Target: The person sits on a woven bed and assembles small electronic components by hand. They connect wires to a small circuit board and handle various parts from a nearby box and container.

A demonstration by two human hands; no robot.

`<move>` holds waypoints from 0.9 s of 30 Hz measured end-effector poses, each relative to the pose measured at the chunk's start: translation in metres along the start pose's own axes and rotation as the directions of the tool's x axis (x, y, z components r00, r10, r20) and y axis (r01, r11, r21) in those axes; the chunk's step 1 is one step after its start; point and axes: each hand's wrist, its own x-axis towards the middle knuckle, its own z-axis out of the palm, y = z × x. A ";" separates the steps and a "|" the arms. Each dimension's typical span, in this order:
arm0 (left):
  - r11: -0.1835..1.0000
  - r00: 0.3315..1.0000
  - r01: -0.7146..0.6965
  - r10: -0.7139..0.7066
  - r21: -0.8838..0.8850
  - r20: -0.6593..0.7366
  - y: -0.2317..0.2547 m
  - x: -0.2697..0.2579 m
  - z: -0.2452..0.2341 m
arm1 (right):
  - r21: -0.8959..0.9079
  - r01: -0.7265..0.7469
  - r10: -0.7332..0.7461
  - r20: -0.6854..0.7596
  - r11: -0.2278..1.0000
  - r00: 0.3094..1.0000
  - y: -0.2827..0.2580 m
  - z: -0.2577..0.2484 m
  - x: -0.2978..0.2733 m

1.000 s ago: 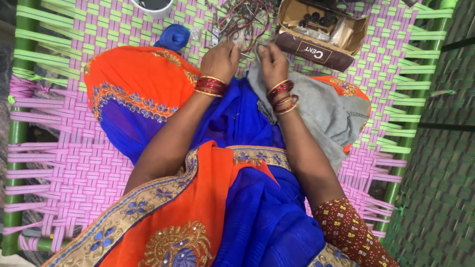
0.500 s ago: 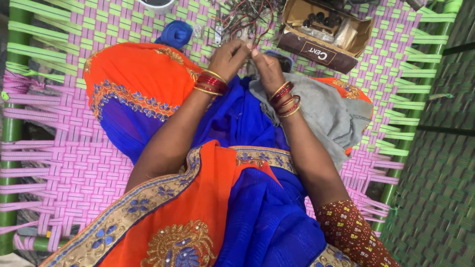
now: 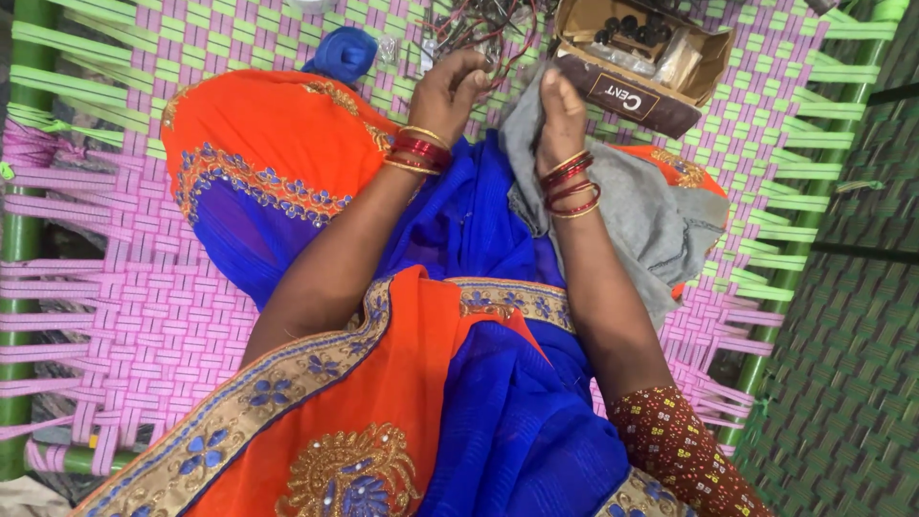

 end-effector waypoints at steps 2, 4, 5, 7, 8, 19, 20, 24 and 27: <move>0.975 0.997 -0.072 0.071 0.210 0.009 0.006 -0.003 0.001 | -0.115 0.095 -0.098 -0.019 0.989 0.995 -0.002 -0.001 0.000; 0.917 0.986 -0.169 0.157 0.360 0.062 0.012 -0.007 0.002 | -0.290 0.184 -0.188 0.014 0.939 0.982 0.000 0.000 -0.001; 0.883 0.972 -0.233 0.208 0.407 0.107 0.014 -0.008 0.003 | -0.400 0.229 -0.225 0.058 0.888 0.973 0.004 0.003 0.000; 0.853 0.964 -0.263 0.216 0.451 0.154 0.019 -0.009 0.003 | -0.443 0.212 -0.189 0.095 0.871 0.977 0.008 0.001 0.000; 0.862 0.972 -0.228 0.177 0.453 0.154 0.020 -0.010 0.004 | -0.382 0.146 -0.121 0.090 0.913 0.989 0.009 -0.001 0.001; 0.943 0.986 -0.097 0.047 0.319 0.160 0.003 -0.009 0.003 | -0.271 0.041 -0.018 0.085 0.962 0.996 0.008 0.000 -0.002; 0.925 0.980 -0.154 0.099 0.347 0.171 -0.001 -0.010 0.003 | -0.242 -0.019 0.038 0.074 0.970 0.996 0.007 0.000 -0.002; 0.993 0.995 -0.013 0.001 0.117 0.103 -0.020 0.003 0.001 | -0.310 -0.072 0.112 0.116 0.948 0.987 0.009 0.003 -0.001; 0.961 0.966 -0.058 0.123 0.271 -0.229 -0.034 0.045 -0.041 | -0.337 -0.080 0.128 0.123 0.938 0.984 0.014 0.002 -0.003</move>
